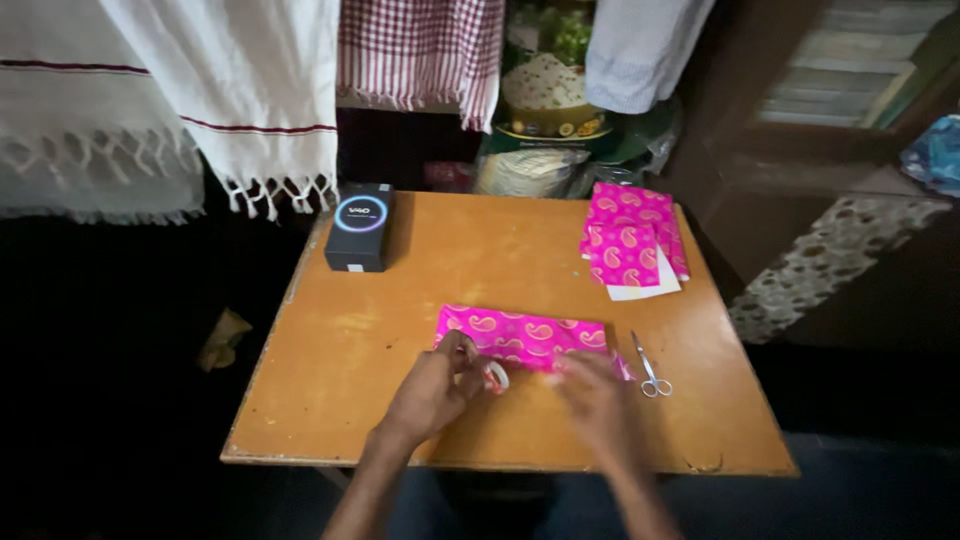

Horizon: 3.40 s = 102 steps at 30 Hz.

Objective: The person wraps a rectangular object in pink patterned paper on a wooden table. They fold the paper, apply tape to secure the folds, and use scissors to trim excess paper from the ends.

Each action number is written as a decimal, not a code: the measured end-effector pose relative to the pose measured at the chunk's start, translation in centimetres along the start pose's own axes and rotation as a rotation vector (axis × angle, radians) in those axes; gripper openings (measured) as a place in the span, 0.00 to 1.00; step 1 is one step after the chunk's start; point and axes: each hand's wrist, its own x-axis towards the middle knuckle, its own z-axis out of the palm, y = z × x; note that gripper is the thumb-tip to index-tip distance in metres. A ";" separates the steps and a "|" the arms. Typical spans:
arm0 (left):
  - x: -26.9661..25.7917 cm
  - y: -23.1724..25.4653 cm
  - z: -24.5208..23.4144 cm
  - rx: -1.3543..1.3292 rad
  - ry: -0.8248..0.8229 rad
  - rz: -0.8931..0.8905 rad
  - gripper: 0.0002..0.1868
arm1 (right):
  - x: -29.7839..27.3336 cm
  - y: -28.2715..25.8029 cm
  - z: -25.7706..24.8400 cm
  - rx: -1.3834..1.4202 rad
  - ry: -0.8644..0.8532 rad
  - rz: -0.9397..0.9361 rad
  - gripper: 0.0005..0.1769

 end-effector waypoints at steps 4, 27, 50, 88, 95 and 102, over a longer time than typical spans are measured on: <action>0.0 0.9 0.0 0.228 0.023 -0.148 0.11 | 1.3 5.3 -8.3 -0.536 -0.006 0.199 0.13; -1.6 -0.6 -0.9 0.113 0.150 -0.037 0.18 | 4.4 6.9 -8.2 -0.915 -0.504 0.520 0.34; -1.6 -1.9 1.7 0.311 0.032 -0.192 0.20 | -0.2 5.5 -3.5 -0.480 -0.315 0.357 0.12; -1.0 0.7 -5.4 0.644 0.096 0.086 0.14 | -0.9 2.2 0.8 1.117 -0.435 0.723 0.26; 0.0 1.4 -5.5 0.902 -0.007 0.140 0.18 | 0.8 0.7 1.3 0.631 -0.598 0.555 0.24; 0.7 0.7 -4.2 1.135 -0.026 0.212 0.18 | 5.4 -5.8 -1.1 -0.226 -0.670 0.280 0.28</action>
